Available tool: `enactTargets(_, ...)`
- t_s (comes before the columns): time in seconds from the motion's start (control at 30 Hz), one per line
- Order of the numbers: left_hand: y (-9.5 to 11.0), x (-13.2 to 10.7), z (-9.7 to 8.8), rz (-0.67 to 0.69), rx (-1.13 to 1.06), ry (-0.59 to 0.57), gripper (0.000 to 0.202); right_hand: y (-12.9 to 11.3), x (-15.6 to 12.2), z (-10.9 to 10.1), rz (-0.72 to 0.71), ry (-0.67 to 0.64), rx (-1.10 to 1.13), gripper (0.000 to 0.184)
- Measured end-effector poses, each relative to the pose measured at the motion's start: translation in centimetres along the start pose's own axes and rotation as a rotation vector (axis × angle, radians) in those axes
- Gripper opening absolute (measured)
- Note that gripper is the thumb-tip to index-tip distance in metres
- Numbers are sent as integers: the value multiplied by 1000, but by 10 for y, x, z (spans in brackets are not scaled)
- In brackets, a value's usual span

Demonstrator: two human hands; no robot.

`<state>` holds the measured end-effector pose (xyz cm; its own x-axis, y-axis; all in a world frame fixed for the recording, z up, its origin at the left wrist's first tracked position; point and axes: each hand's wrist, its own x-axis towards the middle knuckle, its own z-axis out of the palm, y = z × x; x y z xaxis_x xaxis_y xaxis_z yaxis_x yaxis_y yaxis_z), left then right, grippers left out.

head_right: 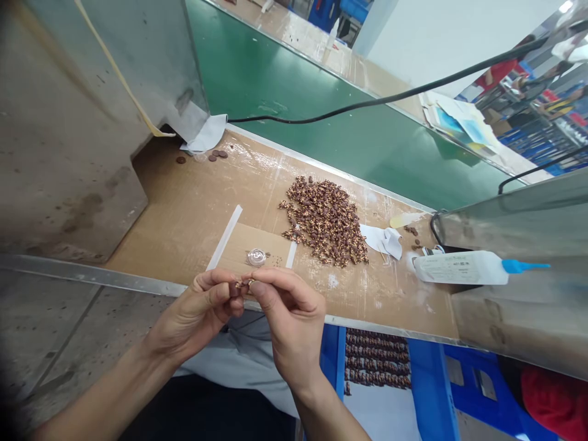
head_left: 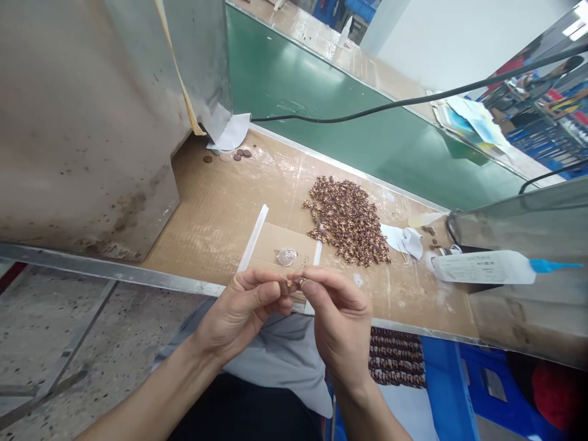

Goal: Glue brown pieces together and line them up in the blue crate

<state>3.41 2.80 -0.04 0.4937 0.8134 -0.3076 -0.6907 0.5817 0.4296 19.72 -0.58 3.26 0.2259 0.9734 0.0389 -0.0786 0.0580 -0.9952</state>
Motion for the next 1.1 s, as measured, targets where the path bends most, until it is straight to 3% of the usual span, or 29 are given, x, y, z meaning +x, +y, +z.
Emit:
enactTargets(0.7, 4, -5, 5, -11, 4, 38, 23, -13, 1, 0, -178, -43, -217, 17)
enactTargets(1.1, 5, -14, 12, -5, 30, 114, 16, -10, -2, 3, -448, -7, -348, 32)
